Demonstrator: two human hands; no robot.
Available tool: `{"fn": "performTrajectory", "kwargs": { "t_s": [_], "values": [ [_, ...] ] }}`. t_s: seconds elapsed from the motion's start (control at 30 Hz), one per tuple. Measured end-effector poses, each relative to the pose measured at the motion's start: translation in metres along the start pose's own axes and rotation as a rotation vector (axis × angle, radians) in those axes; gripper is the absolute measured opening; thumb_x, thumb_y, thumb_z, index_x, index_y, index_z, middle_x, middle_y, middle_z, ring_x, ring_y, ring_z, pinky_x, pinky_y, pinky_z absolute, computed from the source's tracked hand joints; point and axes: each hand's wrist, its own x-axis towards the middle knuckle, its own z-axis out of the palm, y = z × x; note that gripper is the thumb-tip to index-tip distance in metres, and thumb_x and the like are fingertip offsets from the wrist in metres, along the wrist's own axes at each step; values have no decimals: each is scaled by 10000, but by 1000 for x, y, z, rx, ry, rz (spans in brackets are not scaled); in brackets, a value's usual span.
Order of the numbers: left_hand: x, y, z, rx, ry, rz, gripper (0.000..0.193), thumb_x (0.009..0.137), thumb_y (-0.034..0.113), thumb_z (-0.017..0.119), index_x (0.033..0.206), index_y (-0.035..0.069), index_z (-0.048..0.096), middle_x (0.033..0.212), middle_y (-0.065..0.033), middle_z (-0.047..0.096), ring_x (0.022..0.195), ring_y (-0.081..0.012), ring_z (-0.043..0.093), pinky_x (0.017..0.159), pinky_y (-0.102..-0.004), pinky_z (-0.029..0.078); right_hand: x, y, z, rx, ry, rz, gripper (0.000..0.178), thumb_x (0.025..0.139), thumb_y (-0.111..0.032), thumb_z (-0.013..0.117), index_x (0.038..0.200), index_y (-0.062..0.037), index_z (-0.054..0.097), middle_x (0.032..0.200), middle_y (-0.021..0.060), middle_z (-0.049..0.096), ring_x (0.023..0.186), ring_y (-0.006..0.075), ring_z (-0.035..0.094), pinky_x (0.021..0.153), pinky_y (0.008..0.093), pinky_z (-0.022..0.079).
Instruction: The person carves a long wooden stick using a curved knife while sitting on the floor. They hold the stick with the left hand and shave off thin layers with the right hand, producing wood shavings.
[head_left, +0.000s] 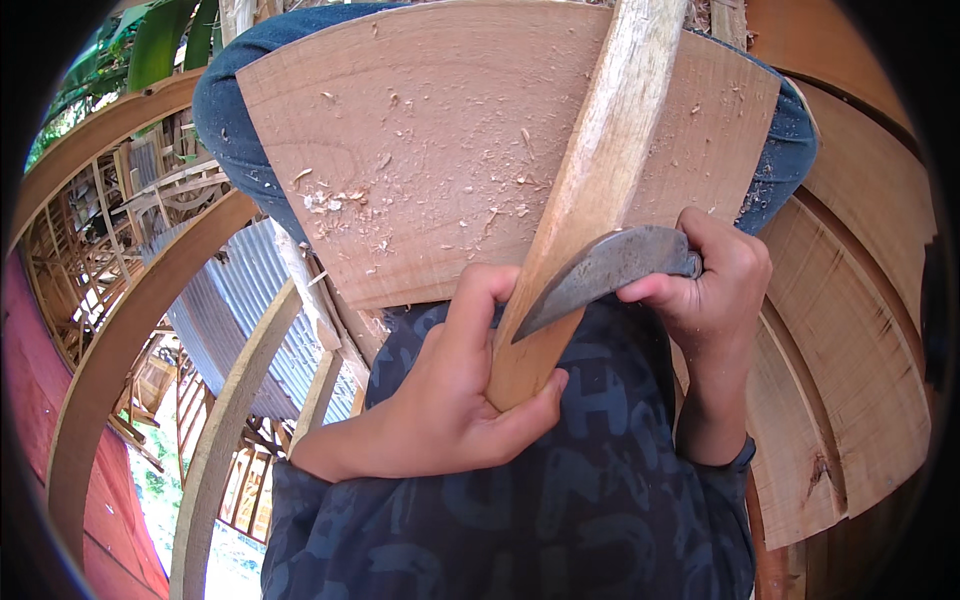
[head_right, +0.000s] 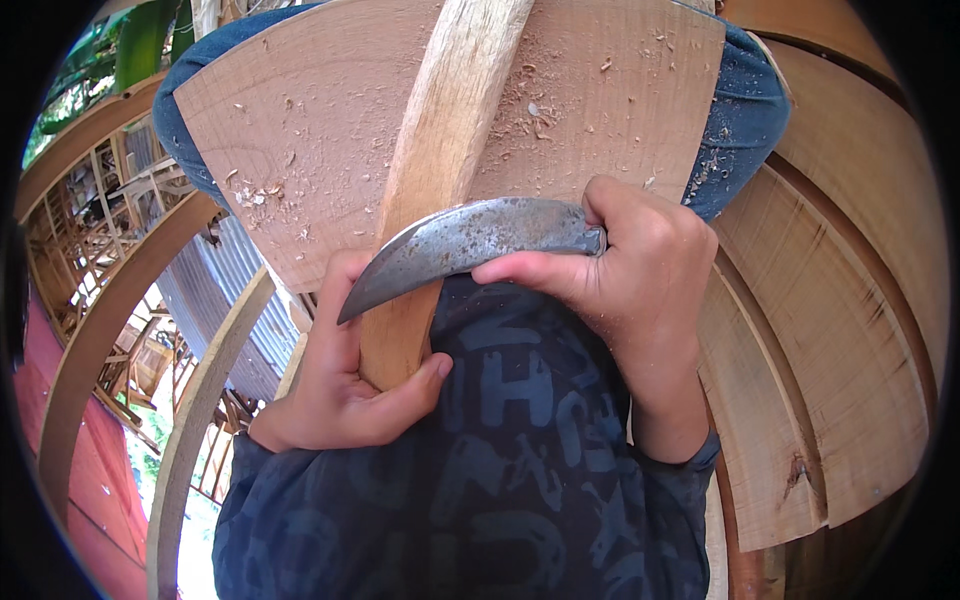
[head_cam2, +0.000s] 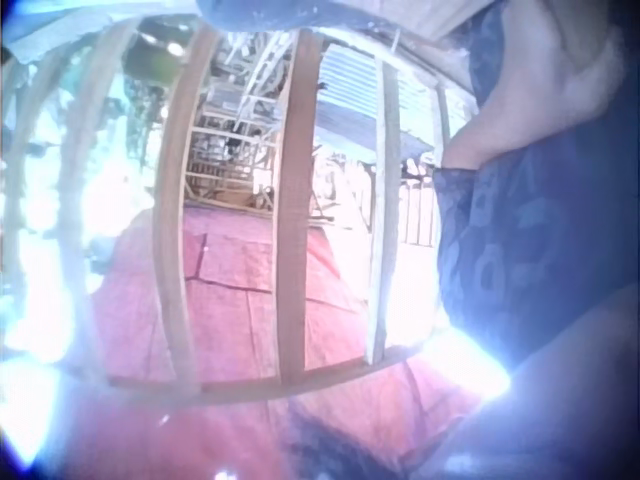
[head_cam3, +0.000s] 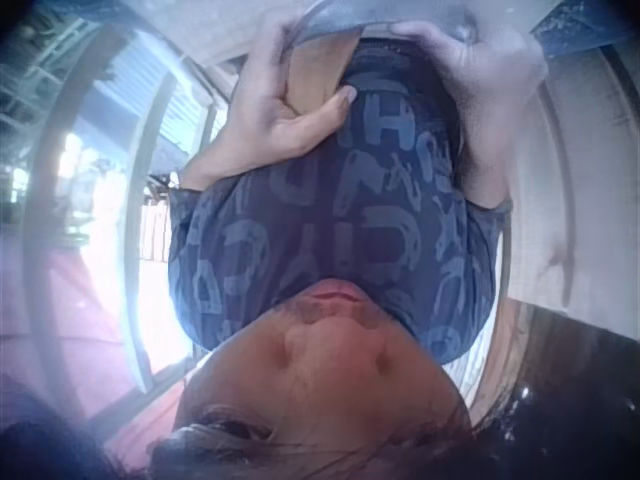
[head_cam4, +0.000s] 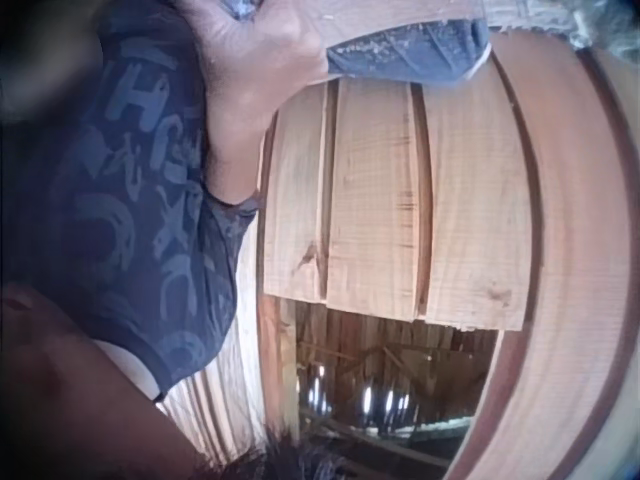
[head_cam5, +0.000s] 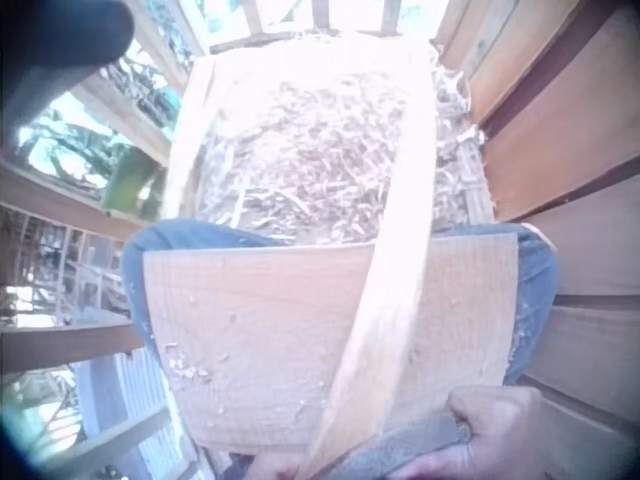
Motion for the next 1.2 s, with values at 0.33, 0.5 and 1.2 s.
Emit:
{"fn": "performTrajectory", "kwargs": {
  "t_s": [0.33,0.5,1.2],
  "values": [
    [-9,3,6,-266,-79,-89,573,759,-7,630,1205,37,274,936,-79,480,759,-92,527,631,-230,416,25,41,-2,57,199,404,756,677,-717,603,527,0,416,460,51,352,450,146,380,447,315,347],
    [-14,-6,-9,-351,-93,-162,606,747,-46,617,1234,47,268,904,-57,466,639,-84,516,559,-224,410,6,130,-55,53,287,639,666,869,-591,482,554,-13,378,538,-29,337,539,91,300,477,276,255],
    [-2,-4,3,-531,-92,-320,667,736,-36,576,1334,28,287,829,-67,513,609,-98,489,534,-240,391,3,0,-3,29,-8,-131,676,472,-650,723,509,-50,415,455,85,391,390,234,414,376,305,339]
  ]
}}
